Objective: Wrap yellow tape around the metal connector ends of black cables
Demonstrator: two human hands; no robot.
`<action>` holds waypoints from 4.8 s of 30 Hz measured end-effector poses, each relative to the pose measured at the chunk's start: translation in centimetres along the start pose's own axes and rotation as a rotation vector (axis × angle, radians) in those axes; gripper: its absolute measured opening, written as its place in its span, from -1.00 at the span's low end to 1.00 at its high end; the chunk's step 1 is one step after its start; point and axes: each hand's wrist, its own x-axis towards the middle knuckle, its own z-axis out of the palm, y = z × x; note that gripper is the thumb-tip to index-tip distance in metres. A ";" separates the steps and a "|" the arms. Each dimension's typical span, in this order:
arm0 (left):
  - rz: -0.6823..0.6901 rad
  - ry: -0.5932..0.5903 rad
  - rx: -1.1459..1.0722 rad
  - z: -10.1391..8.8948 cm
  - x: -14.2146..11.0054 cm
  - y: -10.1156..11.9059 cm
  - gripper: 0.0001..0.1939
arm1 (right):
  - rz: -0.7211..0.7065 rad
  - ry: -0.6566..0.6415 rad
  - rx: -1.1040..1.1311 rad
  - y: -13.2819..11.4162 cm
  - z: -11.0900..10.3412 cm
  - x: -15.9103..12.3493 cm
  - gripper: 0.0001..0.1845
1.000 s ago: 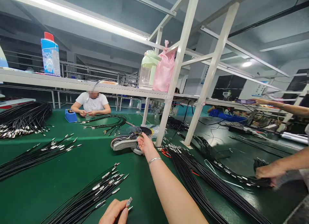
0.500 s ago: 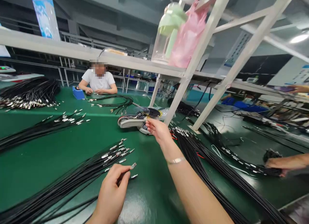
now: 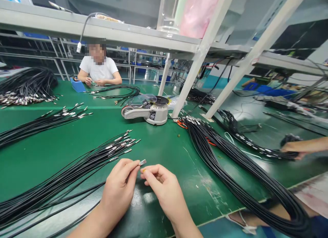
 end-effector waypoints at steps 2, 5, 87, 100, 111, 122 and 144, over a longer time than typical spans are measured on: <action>0.025 -0.010 0.011 0.0 -0.1 0.0 -0.78 | -0.011 0.013 0.016 -0.1 0.1 -0.1 -0.71; 0.052 0.009 0.013 0.1 -0.2 0.0 -0.79 | -0.030 0.028 0.042 -0.1 0.3 -0.3 -0.71; -0.472 -0.159 -0.207 -0.5 0.4 0.9 -0.79 | -0.057 0.146 0.183 1.3 2.0 -0.7 -0.84; -0.769 -0.267 -0.825 -0.7 0.9 0.9 -0.73 | -0.074 0.141 0.190 1.1 1.8 -0.6 -0.84; -0.857 -0.632 -1.167 -1.7 1.5 0.6 -0.80 | -0.160 -0.040 0.166 1.3 -0.2 -1.0 -0.83; -0.775 -0.827 -0.983 -2.2 1.1 1.1 -0.77 | -0.391 -0.215 0.019 1.2 -2.3 -0.7 -0.94; -0.279 -0.605 -0.300 -0.8 0.3 2.6 -0.80 | -0.168 -0.277 -0.281 -0.4 -4.1 -1.9 -0.87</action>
